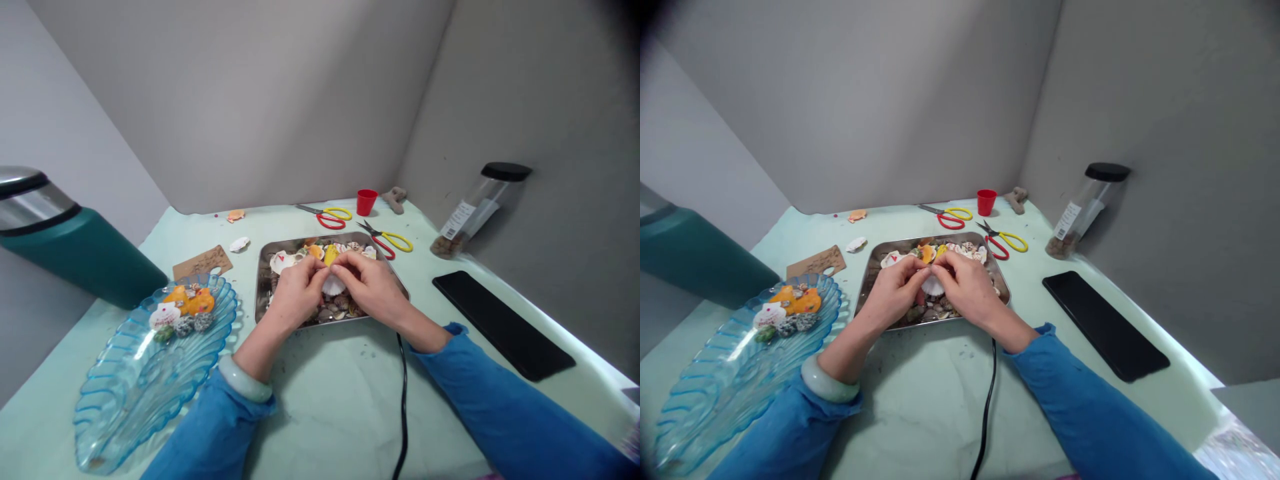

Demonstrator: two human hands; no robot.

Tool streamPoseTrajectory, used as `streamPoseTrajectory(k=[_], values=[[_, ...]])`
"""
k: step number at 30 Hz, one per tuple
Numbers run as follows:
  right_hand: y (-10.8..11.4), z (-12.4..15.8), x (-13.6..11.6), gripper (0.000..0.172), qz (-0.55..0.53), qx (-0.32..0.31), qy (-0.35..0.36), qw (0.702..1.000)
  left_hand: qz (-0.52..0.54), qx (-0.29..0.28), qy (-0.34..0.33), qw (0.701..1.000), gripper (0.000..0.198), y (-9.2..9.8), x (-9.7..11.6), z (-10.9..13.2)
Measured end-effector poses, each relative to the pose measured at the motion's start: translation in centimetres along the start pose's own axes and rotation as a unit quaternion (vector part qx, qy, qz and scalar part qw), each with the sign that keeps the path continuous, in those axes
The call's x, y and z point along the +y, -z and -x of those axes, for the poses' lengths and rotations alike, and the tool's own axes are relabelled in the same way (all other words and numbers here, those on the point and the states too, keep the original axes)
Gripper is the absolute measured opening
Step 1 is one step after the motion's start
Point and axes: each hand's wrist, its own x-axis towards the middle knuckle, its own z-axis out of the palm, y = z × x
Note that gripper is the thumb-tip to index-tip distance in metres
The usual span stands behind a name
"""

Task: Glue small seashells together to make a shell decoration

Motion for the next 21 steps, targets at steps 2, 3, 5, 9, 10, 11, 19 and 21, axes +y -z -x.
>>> streamPoseTrajectory(k=[2,3,5,9,10,11,19,21], values=[[0.04,0.01,0.02,0.013,0.002,-0.004,0.006,1.000,-0.004,-0.003,0.004,1.000,0.019,0.11,0.24,0.04],[0.04,0.01,0.06,0.013,0.005,-0.004,0.008,1.000,-0.008,-0.005,0.003,1.000,0.019,0.15,0.34,0.07],[0.01,0.01,0.15,0.013,0.009,-0.001,0.012,1.000,-0.010,-0.008,0.005,1.000,0.018,0.19,0.46,0.13],[-0.11,-0.02,0.18,0.013,0.013,0.005,0.012,1.000,0.006,-0.010,0.008,1.000,0.019,0.09,0.30,0.16],[-0.14,-0.02,0.17,0.012,0.015,0.007,0.010,1.000,0.014,-0.012,0.009,1.000,0.020,0.04,0.19,0.14],[-0.15,-0.03,0.16,0.012,0.017,0.010,0.008,1.000,0.019,-0.011,0.009,1.000,0.020,-0.01,0.07,0.10],[-0.25,-0.01,0.38,0.011,0.022,0.021,-0.006,1.000,0.040,-0.003,-0.001,0.999,0.020,-0.28,-0.31,-0.14],[-0.26,0.03,0.37,0.011,0.013,0.018,-0.007,1.000,0.029,0.009,0.004,1.000,0.020,-0.23,-0.16,-0.14]])
